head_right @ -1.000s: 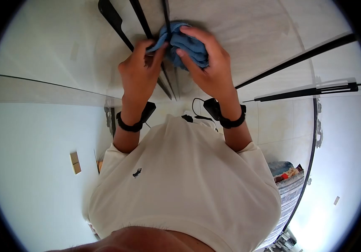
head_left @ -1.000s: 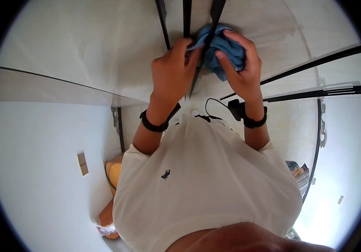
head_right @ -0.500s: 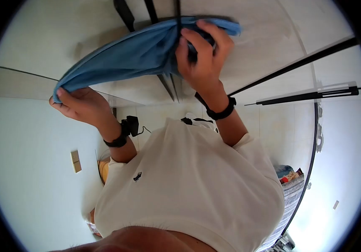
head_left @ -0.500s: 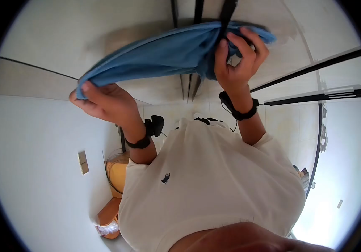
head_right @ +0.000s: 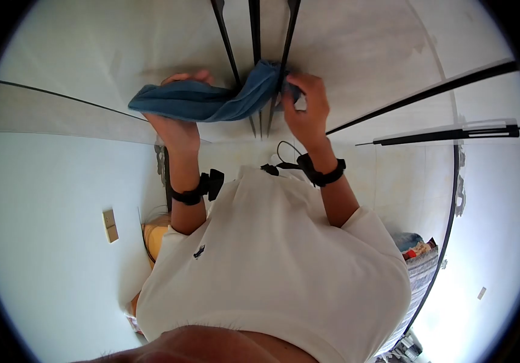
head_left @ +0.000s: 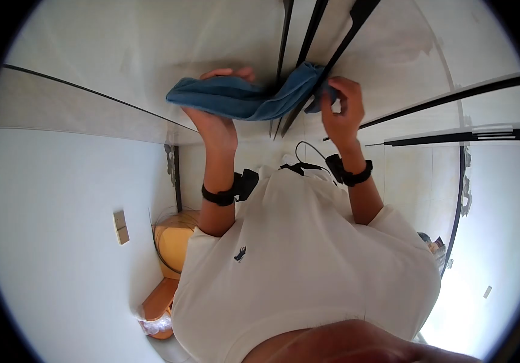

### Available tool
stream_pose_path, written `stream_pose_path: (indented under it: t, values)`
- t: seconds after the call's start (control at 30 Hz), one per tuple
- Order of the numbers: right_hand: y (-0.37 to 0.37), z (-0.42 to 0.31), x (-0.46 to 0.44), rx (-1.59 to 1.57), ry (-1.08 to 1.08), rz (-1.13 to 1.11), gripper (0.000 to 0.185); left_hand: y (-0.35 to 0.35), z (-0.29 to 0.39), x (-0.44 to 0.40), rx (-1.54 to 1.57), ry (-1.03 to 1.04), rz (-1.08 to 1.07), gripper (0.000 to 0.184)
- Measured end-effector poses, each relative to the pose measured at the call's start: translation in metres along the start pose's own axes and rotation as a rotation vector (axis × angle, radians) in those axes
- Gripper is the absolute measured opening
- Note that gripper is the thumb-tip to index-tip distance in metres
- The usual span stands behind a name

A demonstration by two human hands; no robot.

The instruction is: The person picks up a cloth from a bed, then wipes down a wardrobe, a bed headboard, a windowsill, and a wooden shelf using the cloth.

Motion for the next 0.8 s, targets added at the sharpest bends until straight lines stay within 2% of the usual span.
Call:
stream_pose_path:
  t: [0.03, 0.07, 0.13, 0.17, 0.23, 0.27, 0.33, 0.4, 0.47, 0.5, 0.53, 0.57, 0.6, 0.63, 0.67, 0.7, 0.73, 0.8]
  values:
    - [-0.011, -0.002, -0.008, -0.047, -0.030, 0.066, 0.030, 0.002, -0.002, -0.002, -0.045, -0.029, 0.021, 0.077]
    - [-0.022, -0.007, -0.017, -0.092, -0.062, 0.134, 0.030, 0.003, 0.001, -0.007, -0.042, -0.039, 0.013, 0.077]
    - [-0.047, -0.030, -0.041, -0.140, -0.223, 0.416, 0.028, 0.012, 0.018, -0.016, 0.009, 0.124, -0.162, 0.069]
    - [-0.063, -0.044, -0.054, -0.096, -0.256, 0.521, 0.030, 0.022, 0.020, -0.021, 0.012, 0.114, -0.171, 0.069]
    - [-0.088, -0.069, -0.070, -0.034, -0.341, 0.693, 0.033, 0.034, 0.030, -0.030, -0.010, 0.283, 0.052, 0.056]
    - [-0.098, -0.079, -0.072, -0.015, -0.395, 0.760, 0.035, 0.036, 0.028, -0.030, -0.007, 0.274, 0.038, 0.056]
    - [-0.088, -0.102, -0.070, -0.062, -0.363, 0.801, 0.036, 0.053, 0.024, -0.026, -0.515, 0.440, -0.317, 0.056]
    - [-0.069, -0.104, -0.060, -0.054, -0.362, 0.614, 0.037, 0.065, 0.007, -0.004, -0.296, 0.081, -0.623, 0.057]
    - [-0.040, -0.096, -0.048, -0.267, -0.246, 0.091, 0.039, 0.058, -0.034, 0.012, -0.034, -0.219, -0.919, 0.060]
    - [-0.029, -0.088, -0.040, -0.320, -0.102, 0.037, 0.042, 0.044, -0.050, 0.017, -0.032, -0.218, -0.928, 0.060]
    - [-0.018, -0.078, -0.031, -0.372, 0.048, -0.015, 0.045, 0.026, -0.070, 0.025, 0.257, -0.513, -0.862, 0.058]
    - [-0.015, -0.070, -0.018, -0.367, 0.048, -0.003, 0.045, 0.013, -0.084, 0.031, 0.543, -0.805, -0.770, 0.056]
    - [-0.009, -0.052, -0.005, -0.444, 0.211, -0.078, 0.046, 0.008, -0.086, 0.032, 0.541, -0.815, -0.785, 0.056]
    - [-0.002, -0.039, 0.009, -0.518, 0.381, -0.151, 0.048, -0.004, -0.093, 0.036, 0.135, -0.866, -0.744, 0.051]
    - [0.001, -0.034, 0.021, -0.507, 0.389, -0.136, 0.048, -0.020, -0.101, 0.041, -0.268, -0.894, -0.686, 0.046]
    - [0.005, -0.027, 0.035, -0.580, 0.548, -0.141, 0.051, -0.043, -0.123, 0.050, -0.137, -0.802, -0.569, 0.031]
    - [0.011, -0.020, 0.049, -0.652, 0.706, -0.142, 0.053, -0.044, -0.124, 0.054, -0.131, -0.822, -0.580, 0.031]
    - [0.018, -0.007, 0.064, -0.661, 0.791, -0.067, 0.053, -0.056, -0.130, 0.051, 0.023, -0.844, -0.173, 0.033]
Point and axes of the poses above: each hand's wrist, its own x-axis away from the middle knuckle, its own y-axis out of the palm, z = x × y, the point moved 4 cm from there along -x, towards the middle knuckle, and after that the axes turned 13 degrees about x, right-handed, at the moved point
